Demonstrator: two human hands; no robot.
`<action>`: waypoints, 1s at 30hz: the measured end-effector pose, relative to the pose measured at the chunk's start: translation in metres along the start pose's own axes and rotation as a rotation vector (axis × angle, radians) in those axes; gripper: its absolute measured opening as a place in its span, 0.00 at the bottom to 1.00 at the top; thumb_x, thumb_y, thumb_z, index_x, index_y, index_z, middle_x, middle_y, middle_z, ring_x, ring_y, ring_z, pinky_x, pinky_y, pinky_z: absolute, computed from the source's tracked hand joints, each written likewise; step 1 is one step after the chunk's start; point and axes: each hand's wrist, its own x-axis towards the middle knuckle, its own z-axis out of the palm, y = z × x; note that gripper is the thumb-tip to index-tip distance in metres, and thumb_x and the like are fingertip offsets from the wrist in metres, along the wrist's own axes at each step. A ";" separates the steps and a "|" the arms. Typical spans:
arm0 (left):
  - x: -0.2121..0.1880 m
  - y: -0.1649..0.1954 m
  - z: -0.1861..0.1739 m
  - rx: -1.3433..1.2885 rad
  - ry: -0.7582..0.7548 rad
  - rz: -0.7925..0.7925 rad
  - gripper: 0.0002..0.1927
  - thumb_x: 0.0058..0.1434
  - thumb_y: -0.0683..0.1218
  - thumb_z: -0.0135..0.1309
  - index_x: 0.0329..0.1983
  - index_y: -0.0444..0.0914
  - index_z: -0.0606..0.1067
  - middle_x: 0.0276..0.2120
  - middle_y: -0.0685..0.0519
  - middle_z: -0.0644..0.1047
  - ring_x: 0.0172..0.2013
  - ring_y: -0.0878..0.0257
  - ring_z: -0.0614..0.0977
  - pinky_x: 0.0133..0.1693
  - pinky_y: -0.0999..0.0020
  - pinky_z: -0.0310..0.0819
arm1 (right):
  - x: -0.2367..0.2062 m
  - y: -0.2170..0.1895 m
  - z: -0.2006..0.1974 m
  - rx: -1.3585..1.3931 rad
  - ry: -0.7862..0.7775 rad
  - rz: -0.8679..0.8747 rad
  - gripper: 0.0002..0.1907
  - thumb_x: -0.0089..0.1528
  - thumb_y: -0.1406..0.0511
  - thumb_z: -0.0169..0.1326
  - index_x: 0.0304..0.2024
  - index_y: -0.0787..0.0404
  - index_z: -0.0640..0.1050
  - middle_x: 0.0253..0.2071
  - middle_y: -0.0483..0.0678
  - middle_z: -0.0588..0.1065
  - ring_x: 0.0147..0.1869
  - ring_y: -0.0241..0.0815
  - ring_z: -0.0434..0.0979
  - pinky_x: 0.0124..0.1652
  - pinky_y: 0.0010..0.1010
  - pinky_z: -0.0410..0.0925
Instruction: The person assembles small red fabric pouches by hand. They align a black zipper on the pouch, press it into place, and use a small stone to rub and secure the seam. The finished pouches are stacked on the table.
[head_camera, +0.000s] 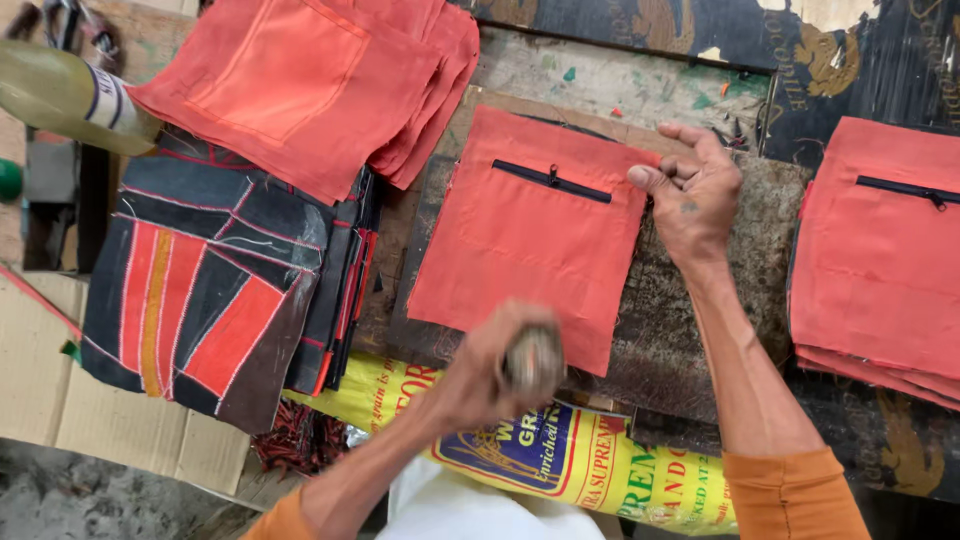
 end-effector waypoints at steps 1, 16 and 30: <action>0.004 -0.008 0.001 0.005 0.042 -0.095 0.25 0.55 0.43 0.65 0.54 0.37 0.71 0.44 0.46 0.77 0.44 0.51 0.82 0.48 0.58 0.78 | 0.000 0.001 0.000 0.006 -0.008 -0.002 0.26 0.61 0.76 0.67 0.61 0.68 0.74 0.34 0.35 0.73 0.36 0.22 0.68 0.36 0.14 0.64; 0.010 -0.003 0.042 -0.075 -0.078 0.099 0.32 0.50 0.42 0.67 0.58 0.37 0.68 0.49 0.44 0.75 0.52 0.48 0.78 0.57 0.56 0.72 | -0.001 -0.008 0.004 -0.069 0.008 -0.003 0.26 0.60 0.77 0.67 0.59 0.69 0.74 0.33 0.37 0.72 0.35 0.24 0.69 0.34 0.15 0.64; -0.032 -0.027 -0.053 0.085 0.376 -0.205 0.23 0.55 0.41 0.67 0.52 0.37 0.71 0.39 0.53 0.76 0.37 0.66 0.80 0.41 0.70 0.79 | -0.020 -0.030 -0.004 -0.049 -0.094 -0.091 0.35 0.60 0.76 0.66 0.68 0.71 0.68 0.43 0.46 0.76 0.44 0.31 0.75 0.40 0.19 0.68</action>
